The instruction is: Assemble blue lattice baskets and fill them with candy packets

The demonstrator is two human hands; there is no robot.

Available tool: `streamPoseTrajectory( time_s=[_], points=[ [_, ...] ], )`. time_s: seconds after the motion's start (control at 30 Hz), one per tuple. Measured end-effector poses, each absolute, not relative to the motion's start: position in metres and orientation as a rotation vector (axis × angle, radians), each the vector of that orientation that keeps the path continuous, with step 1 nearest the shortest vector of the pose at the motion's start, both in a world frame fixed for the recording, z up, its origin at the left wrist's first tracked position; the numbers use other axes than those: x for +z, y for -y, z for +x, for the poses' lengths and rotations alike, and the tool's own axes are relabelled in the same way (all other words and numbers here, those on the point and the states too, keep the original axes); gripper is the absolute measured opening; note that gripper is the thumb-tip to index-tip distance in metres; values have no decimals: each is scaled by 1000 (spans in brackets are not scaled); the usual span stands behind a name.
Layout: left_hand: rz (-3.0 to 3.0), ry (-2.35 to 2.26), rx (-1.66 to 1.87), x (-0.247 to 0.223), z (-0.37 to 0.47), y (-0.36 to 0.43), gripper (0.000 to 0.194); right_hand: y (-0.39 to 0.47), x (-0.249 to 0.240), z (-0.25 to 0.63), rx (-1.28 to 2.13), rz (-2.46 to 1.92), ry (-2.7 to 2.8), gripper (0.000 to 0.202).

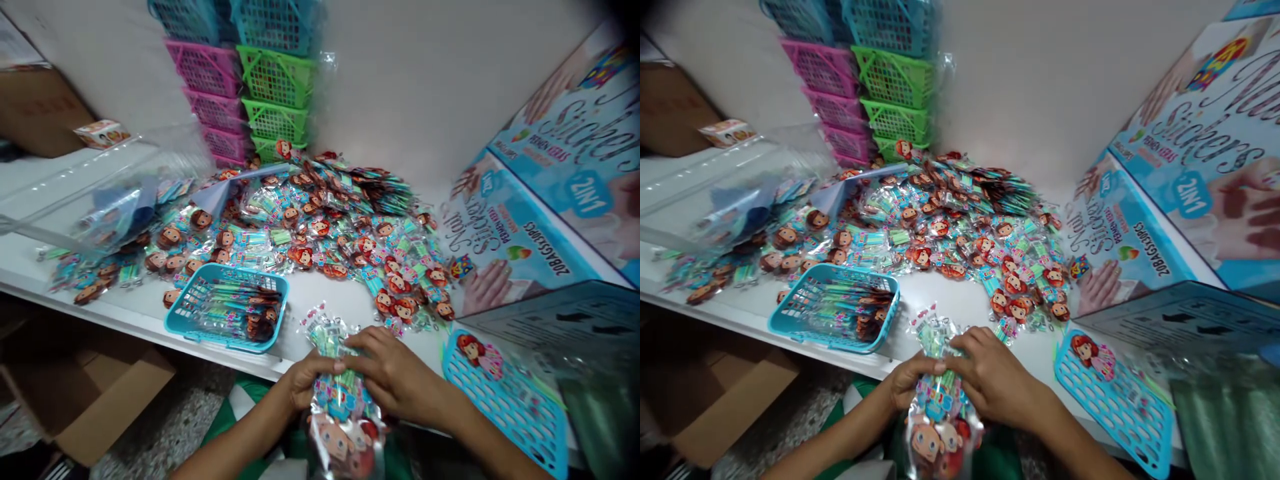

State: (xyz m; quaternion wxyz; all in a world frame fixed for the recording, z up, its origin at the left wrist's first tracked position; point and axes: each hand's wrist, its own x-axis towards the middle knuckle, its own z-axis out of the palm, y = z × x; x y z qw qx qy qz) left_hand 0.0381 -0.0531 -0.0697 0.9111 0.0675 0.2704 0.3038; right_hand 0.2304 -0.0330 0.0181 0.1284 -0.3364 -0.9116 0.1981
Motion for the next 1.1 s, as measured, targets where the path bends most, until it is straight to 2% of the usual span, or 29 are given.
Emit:
streamPoseTrajectory(
  time_s=[0.07, 0.17, 0.27, 0.33, 0.4, 0.57, 0.8, 0.97, 1.1],
  points=[
    [151, -511, 579, -71, 40, 56, 46, 18, 29, 232, 906, -1026, 2481, 36],
    [197, -441, 518, -71, 46, 59, 51, -27, 29, 215, 1219, -1091, 2188, 33],
    [230, -397, 459, -68, 50, 60, 49, -71, 15, 189, 1630, -897, 2262, 30],
    [214, -362, 476, -66, 48, 59, 53, -84, 6, 180, 1951, -803, 2295, 37],
    [181, -339, 527, -66, 43, 58, 59, -81, 1, 182, 2082, -889, 2184, 48],
    [78, -421, 611, -70, 36, 60, 62, -28, -5, 198, 1700, -1421, 1730, 60],
    [51, -498, 618, -72, 43, 68, 54, 37, -10, 205, 1392, -1637, 1396, 58],
    [61, -609, 656, -63, 45, 68, 38, 87, -30, 206, 1439, -1746, 1198, 94],
    [70, -694, 669, -53, 48, 74, 40, 103, -39, 195, 1523, -1660, 1106, 109]
  ],
)
